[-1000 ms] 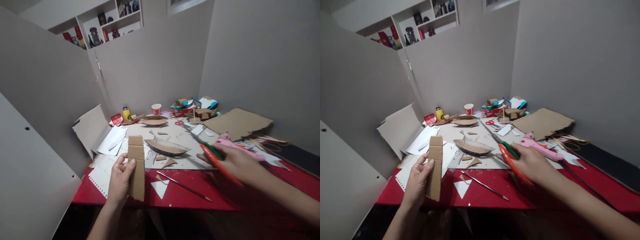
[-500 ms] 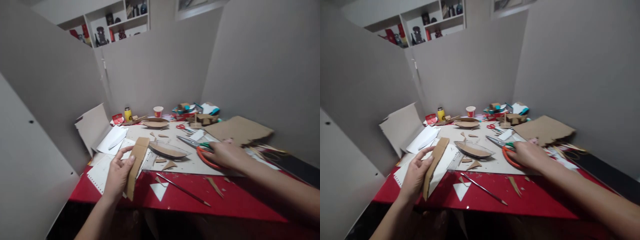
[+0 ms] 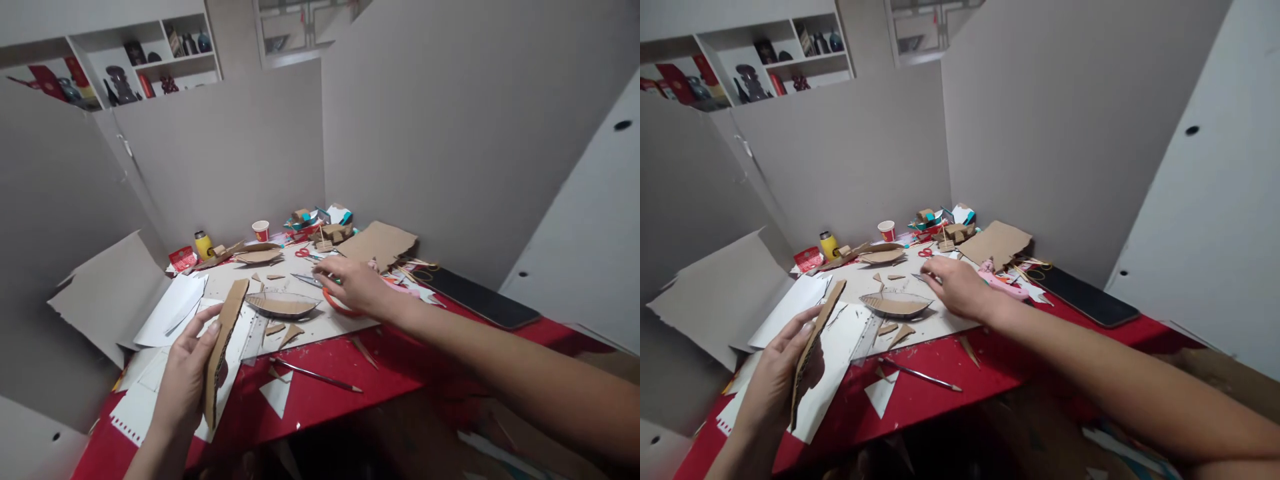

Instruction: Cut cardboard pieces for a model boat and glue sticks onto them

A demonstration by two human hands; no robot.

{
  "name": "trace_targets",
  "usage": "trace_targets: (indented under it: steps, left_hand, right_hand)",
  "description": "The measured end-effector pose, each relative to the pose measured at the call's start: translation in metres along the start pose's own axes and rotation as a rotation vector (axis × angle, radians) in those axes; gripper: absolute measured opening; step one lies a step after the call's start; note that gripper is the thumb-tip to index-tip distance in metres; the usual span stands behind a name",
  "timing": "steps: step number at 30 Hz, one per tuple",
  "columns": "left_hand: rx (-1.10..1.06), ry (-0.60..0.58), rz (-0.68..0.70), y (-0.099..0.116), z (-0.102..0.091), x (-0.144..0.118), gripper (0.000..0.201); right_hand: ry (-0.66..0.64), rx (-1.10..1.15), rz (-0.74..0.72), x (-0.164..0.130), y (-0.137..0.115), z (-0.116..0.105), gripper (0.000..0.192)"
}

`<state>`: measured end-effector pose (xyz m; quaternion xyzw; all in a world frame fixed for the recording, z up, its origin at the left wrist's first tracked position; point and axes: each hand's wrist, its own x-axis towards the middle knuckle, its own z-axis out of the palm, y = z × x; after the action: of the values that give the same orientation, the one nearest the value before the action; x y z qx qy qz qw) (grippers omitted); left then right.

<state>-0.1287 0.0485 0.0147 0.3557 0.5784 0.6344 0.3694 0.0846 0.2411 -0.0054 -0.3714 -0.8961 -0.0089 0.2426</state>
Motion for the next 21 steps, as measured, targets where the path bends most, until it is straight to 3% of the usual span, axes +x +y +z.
trace_targets:
  steps: [2,4,7,10,13,15,18,21]
  left_hand:
    - [-0.051,-0.062,-0.039,0.0,0.0,0.006,0.05]
    - [-0.123,-0.122,-0.056,-0.001,0.001,0.012,0.04]
    - [-0.179,-0.22,-0.086,-0.004,0.002,0.019,0.027]
    - [-0.14,-0.276,-0.114,-0.008,0.002,0.027,0.029]
    - [-0.021,-0.21,-0.088,-0.009,0.0,0.036,0.037]
    - [0.097,-0.149,-0.048,-0.007,0.002,0.039,0.04]
    - [0.227,-0.108,-0.009,0.0,0.012,0.037,0.046]
    - [0.279,-0.087,0.035,0.007,0.026,0.033,0.055]
  right_hand:
    - [0.206,0.281,-0.215,-0.005,-0.022,-0.006,0.021]
    - [0.338,0.465,-0.341,-0.01,-0.042,-0.009,0.02]
    - [0.429,0.56,-0.404,-0.011,-0.061,-0.008,0.02]
    - [0.517,0.599,-0.451,-0.006,-0.066,-0.004,0.026]
    - [0.61,0.585,-0.515,0.002,-0.064,-0.002,0.026]
    - [0.636,0.51,-0.567,0.006,-0.062,0.0,0.01]
    - [0.593,0.306,-0.586,0.01,-0.063,0.005,0.028]
    - [0.584,0.187,-0.575,0.013,-0.059,0.014,0.021]
